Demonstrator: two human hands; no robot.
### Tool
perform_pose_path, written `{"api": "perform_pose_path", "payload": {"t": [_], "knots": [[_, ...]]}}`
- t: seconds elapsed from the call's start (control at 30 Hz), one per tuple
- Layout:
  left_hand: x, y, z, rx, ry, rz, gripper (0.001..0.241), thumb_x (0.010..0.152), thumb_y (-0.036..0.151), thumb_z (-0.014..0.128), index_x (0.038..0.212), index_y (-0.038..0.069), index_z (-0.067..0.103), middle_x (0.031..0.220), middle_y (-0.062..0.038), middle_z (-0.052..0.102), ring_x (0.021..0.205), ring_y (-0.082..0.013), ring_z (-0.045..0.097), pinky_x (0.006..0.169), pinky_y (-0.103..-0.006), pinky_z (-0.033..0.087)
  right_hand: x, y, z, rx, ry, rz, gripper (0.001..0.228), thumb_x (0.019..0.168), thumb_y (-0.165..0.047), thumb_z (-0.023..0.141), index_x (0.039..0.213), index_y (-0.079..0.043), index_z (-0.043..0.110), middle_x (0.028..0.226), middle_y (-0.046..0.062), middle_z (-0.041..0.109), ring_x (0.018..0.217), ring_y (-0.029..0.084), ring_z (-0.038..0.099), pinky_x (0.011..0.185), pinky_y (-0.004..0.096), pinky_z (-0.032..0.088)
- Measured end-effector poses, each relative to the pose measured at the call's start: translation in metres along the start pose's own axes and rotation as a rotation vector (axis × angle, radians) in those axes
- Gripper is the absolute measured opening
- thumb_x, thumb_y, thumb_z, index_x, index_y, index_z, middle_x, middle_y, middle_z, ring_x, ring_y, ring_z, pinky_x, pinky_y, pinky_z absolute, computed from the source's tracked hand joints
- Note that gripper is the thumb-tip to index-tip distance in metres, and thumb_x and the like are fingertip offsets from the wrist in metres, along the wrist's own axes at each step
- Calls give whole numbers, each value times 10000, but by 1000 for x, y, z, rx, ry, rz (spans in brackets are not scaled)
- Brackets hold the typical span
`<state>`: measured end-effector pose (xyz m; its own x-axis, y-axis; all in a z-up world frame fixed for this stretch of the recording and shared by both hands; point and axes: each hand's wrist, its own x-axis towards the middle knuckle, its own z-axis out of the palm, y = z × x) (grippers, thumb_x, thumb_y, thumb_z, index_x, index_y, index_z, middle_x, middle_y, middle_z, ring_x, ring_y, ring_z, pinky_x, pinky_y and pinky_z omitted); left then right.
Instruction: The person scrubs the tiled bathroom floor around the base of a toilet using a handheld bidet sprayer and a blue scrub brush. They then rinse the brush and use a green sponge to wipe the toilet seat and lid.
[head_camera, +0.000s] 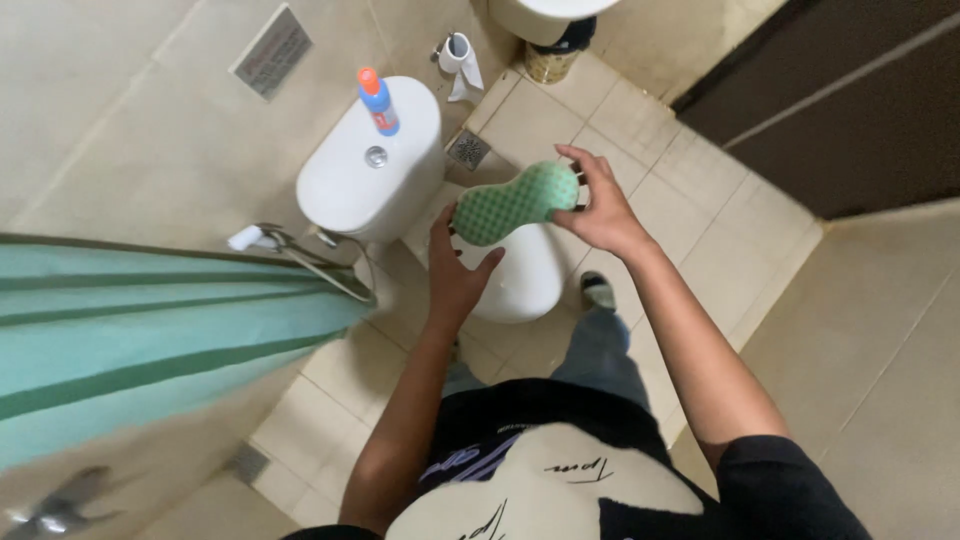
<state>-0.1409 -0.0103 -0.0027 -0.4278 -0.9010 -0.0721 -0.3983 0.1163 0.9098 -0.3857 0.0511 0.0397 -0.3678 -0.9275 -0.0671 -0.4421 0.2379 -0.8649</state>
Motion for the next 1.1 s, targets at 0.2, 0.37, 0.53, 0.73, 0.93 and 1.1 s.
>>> {"api": "perform_pose_path", "payload": {"t": [0.2,0.37,0.53,0.73,0.93,1.1], "knots": [[7,5,84,90,210,-100,971,787,186,896,1588,131,349,1517,-152,455,1382,-351,491,1049,-497,525,64,90,-36,36,-452,-2,982,677,-58,820,1547,-137,371,1394,164,366,1312,332,458,1079,410,521],[-15,11,145,18,407,-304,876,746,148,890,1492,98,434,1464,-148,516,1348,-340,540,1038,-456,516,64,141,-27,35,-551,-11,871,704,-94,832,1489,-127,457,1373,145,408,1308,330,492,1047,411,552],[-43,-11,186,25,419,-471,854,729,114,877,1464,59,444,1429,-165,530,1326,-340,543,1053,-446,480,43,175,-25,-58,-650,57,825,715,-88,830,1472,-150,509,1343,131,480,1279,314,522,997,411,570],[-44,-61,194,68,403,-409,804,735,110,874,1427,21,474,1372,-196,568,1308,-369,547,1096,-452,457,48,229,9,-13,-669,94,767,686,-137,844,1398,-129,559,1341,110,516,1246,290,578,919,410,615],[-25,-143,199,185,358,-411,799,708,218,911,1373,20,516,1322,-197,605,1277,-380,558,1081,-437,455,86,312,71,-75,-710,-155,761,680,-171,903,1361,-94,573,1344,135,535,1227,308,591,978,417,573],[20,-246,217,251,446,-275,852,743,279,901,1431,16,473,1344,-209,595,1269,-372,582,1067,-439,482,144,359,136,43,-695,-390,837,736,-114,823,1510,-121,504,1476,171,550,1284,322,603,1012,417,567]]}}
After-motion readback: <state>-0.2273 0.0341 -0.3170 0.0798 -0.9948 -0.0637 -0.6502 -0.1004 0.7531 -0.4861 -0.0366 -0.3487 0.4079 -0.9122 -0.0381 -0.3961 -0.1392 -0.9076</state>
